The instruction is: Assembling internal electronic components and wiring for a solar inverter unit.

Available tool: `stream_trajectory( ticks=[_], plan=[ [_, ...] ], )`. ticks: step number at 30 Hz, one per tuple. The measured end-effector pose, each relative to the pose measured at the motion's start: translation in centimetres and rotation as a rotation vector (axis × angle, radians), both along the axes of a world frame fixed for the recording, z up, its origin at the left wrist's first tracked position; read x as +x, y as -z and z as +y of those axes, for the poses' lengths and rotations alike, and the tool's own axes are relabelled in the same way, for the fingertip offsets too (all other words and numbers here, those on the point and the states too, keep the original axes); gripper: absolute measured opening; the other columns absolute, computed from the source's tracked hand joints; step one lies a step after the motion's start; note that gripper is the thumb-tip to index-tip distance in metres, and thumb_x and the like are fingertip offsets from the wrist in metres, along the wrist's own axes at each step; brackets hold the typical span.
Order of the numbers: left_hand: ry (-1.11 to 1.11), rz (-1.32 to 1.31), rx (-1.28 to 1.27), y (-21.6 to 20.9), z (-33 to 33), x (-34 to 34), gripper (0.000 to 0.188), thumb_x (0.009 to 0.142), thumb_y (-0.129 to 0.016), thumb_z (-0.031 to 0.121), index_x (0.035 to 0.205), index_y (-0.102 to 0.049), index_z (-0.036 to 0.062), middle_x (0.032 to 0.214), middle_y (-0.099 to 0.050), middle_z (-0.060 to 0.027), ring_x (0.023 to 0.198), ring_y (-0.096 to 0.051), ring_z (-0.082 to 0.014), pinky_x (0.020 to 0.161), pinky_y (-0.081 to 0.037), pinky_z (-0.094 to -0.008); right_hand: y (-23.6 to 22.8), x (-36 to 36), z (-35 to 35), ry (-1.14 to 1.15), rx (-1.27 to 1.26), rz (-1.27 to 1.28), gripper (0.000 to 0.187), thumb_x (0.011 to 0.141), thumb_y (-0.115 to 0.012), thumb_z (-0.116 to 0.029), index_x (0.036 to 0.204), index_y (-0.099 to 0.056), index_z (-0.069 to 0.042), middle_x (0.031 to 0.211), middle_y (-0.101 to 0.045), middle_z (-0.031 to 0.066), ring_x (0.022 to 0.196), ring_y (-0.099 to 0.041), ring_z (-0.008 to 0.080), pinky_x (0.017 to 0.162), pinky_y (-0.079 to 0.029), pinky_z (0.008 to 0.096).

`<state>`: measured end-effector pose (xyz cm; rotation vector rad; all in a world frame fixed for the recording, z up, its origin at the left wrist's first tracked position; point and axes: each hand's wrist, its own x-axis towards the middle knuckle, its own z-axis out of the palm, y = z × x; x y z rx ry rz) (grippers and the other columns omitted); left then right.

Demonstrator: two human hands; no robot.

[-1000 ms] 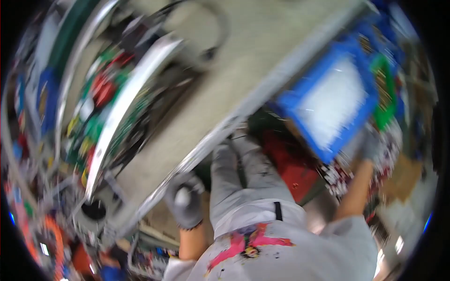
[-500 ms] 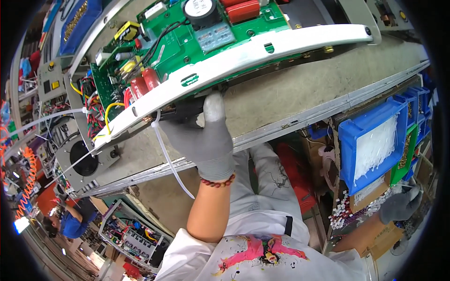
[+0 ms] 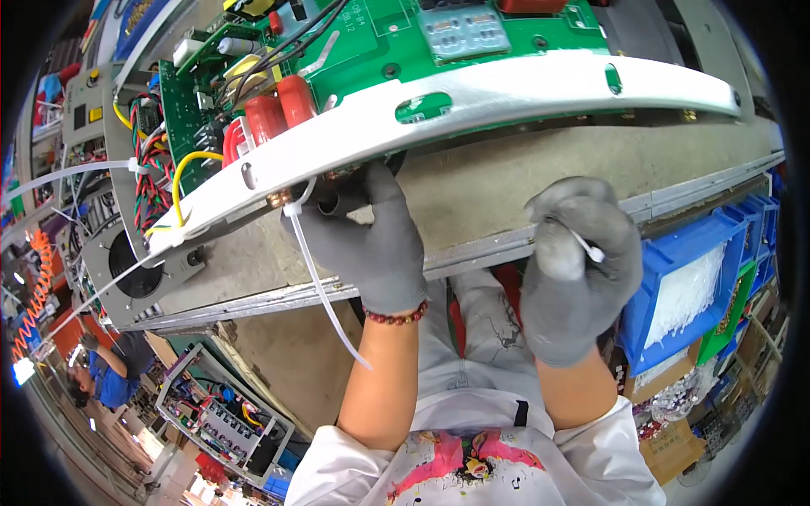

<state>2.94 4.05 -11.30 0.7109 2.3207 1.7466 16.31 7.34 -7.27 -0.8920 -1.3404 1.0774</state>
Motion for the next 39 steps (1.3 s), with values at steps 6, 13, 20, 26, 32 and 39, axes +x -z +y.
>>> stream_trajectory(
  ticks=[6, 13, 20, 26, 32, 39],
  plan=[
    [0.124, -0.193, 0.141, 0.1, -0.1, -0.7, 0.048, 0.079, -0.073, 0.005, 0.119, -0.046, -0.0022, 0.107, -0.059, -0.0101, 0.097, -0.058, -0.0183, 0.089, -0.048, -0.0309, 2.1, -2.7, 0.9, -0.035, 0.040, 0.157, 0.015, 0.082, -0.067, -0.002, 0.096, -0.063, -0.002, 0.091, -0.066, 0.0157, 0.075, -0.061, 0.0227, 0.065, -0.049, 0.0299],
    [0.194, -0.229, 0.078, 1.8, -0.6, -2.0, 0.078, 0.077, -0.079, 0.014, 0.139, -0.035, -0.0053, 0.140, -0.045, -0.0154, 0.121, -0.051, -0.0244, 0.105, -0.040, -0.0373, 1.6, -2.2, 2.4, -0.281, 0.335, -0.074, 0.025, 0.080, -0.066, 0.003, 0.104, -0.059, -0.002, 0.097, -0.065, 0.0153, 0.084, -0.063, 0.0237, 0.074, -0.052, 0.0347],
    [0.201, -0.037, -0.092, 2.4, -2.2, -1.4, 0.040, 0.094, -0.050, 0.020, 0.129, -0.046, -0.0011, 0.127, -0.054, -0.0149, 0.115, -0.054, -0.0249, 0.102, -0.042, -0.0385, 1.1, -2.8, 2.3, -0.211, 0.292, -0.288, 0.026, 0.066, -0.076, -0.005, 0.091, -0.067, -0.006, 0.087, -0.066, 0.0119, 0.071, -0.062, 0.0240, 0.063, -0.049, 0.0308],
    [0.239, 0.328, -0.345, 3.8, -4.0, -1.4, 0.055, 0.093, -0.053, 0.046, 0.131, -0.049, 0.0073, 0.126, -0.054, -0.0141, 0.114, -0.054, -0.0336, 0.099, -0.039, -0.0482, 0.9, -3.0, 2.4, -0.235, 0.252, -0.303, 0.028, 0.065, -0.077, -0.009, 0.091, -0.067, -0.006, 0.086, -0.067, 0.0118, 0.069, -0.062, 0.0238, 0.060, -0.048, 0.0306],
    [0.276, 0.348, -0.318, 4.4, -4.5, -1.5, 0.055, 0.091, -0.057, 0.041, 0.131, -0.048, 0.0053, 0.126, -0.054, -0.0143, 0.112, -0.054, -0.0313, 0.096, -0.042, -0.0457, 1.1, -3.3, 2.7, -0.270, 0.289, -0.308, 0.025, 0.069, -0.075, -0.011, 0.092, -0.066, -0.006, 0.085, -0.066, 0.0114, 0.070, -0.064, 0.0256, 0.062, -0.050, 0.0324],
    [0.316, 0.218, -0.233, 4.2, -4.6, -1.7, 0.052, 0.091, -0.061, 0.031, 0.131, -0.046, 0.0013, 0.126, -0.054, -0.0145, 0.110, -0.056, -0.0268, 0.091, -0.046, -0.0407, 1.6, -4.4, 2.0, -0.288, 0.433, -0.263, 0.027, 0.069, -0.067, -0.018, 0.094, -0.065, -0.008, 0.088, -0.064, 0.0089, 0.075, -0.062, 0.0264, 0.068, -0.048, 0.0363]
  ],
)
